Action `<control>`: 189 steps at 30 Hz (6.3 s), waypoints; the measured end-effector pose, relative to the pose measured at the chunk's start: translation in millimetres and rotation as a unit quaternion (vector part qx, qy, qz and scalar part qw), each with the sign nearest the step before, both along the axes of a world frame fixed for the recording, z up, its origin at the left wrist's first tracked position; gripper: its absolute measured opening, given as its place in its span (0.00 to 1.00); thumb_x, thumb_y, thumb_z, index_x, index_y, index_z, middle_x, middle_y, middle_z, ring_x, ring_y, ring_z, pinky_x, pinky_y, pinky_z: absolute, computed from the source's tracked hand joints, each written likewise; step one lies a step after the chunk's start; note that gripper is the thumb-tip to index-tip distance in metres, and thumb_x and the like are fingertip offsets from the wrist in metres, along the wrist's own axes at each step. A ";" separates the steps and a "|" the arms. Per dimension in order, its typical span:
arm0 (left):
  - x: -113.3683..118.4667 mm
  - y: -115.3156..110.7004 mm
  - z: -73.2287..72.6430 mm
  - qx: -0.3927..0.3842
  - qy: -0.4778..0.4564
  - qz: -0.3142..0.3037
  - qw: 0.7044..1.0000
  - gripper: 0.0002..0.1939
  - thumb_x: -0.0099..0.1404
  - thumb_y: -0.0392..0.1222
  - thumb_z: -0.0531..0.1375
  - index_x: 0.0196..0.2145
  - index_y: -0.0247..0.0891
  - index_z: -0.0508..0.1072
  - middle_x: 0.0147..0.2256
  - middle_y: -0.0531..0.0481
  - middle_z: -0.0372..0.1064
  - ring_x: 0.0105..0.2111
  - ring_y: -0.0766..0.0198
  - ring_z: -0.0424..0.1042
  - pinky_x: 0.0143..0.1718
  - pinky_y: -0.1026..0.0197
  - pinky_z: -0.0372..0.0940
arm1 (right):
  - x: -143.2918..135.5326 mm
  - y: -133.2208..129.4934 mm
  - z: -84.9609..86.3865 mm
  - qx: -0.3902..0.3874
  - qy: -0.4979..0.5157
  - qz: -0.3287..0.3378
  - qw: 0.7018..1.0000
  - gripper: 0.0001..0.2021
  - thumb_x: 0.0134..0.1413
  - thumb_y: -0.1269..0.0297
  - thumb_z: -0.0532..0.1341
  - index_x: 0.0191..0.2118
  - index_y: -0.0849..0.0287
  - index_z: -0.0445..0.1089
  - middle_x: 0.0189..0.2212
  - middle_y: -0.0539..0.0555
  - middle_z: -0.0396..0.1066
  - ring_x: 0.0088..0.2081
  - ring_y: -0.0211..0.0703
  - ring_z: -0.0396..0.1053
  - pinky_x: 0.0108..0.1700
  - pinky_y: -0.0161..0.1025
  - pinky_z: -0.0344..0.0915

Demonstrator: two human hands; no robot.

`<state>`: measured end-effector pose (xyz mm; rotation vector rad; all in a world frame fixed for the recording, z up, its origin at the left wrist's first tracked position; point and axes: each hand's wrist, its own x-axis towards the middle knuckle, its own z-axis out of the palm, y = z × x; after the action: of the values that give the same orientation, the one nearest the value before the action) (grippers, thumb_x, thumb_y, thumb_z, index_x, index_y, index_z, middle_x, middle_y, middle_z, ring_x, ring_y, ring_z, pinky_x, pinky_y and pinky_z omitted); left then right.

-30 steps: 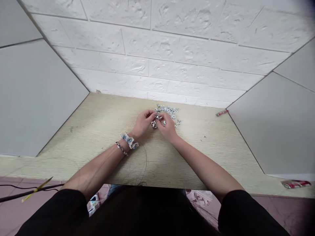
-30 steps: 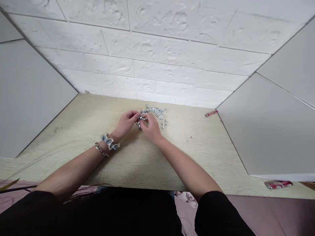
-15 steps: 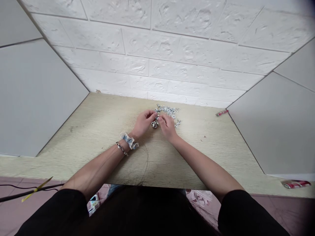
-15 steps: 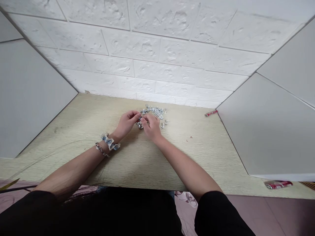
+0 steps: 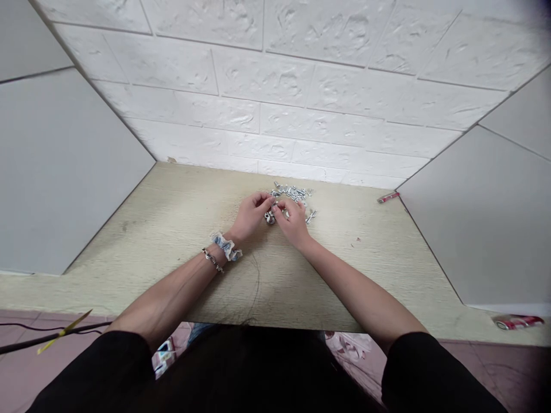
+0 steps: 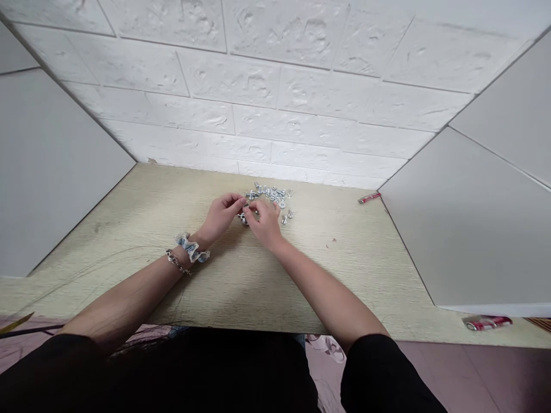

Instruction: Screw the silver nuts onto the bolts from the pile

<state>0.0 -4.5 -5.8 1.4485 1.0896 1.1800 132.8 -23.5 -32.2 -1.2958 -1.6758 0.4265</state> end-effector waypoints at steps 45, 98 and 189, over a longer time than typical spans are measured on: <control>0.8 2.2 -8.0 -0.028 0.028 -0.071 0.997 0.10 0.59 0.45 0.58 0.26 0.34 0.70 0.23 0.54 0.64 0.24 0.70 0.62 0.28 0.65 0.59 | 2.6 3.5 -0.7 0.052 0.006 0.046 0.998 0.09 0.58 0.62 0.52 0.27 0.55 0.61 0.29 0.51 0.67 0.36 0.43 0.64 0.43 0.41 0.61; 5.0 3.0 -6.3 -0.033 -0.089 -0.011 0.995 0.07 0.60 0.42 0.60 0.32 0.35 0.67 0.27 0.55 0.65 0.24 0.72 0.65 0.26 0.67 0.63 | 1.6 3.4 -4.7 0.128 -0.032 0.023 0.991 0.06 0.59 0.64 0.53 0.40 0.53 0.65 0.43 0.55 0.68 0.49 0.47 0.64 0.53 0.51 0.61; 6.2 -3.0 1.6 -0.053 -0.121 -0.006 0.991 0.09 0.58 0.44 0.61 0.32 0.35 0.68 0.26 0.56 0.64 0.23 0.73 0.65 0.28 0.67 0.63 | 1.4 -0.6 0.4 0.059 -0.011 0.011 0.998 0.02 0.54 0.66 0.53 0.34 0.55 0.61 0.36 0.53 0.68 0.42 0.45 0.64 0.49 0.46 0.58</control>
<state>6.2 -7.5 -4.2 1.1953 0.9594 1.2344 134.2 -24.1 -31.8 -1.2006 -1.7100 0.3234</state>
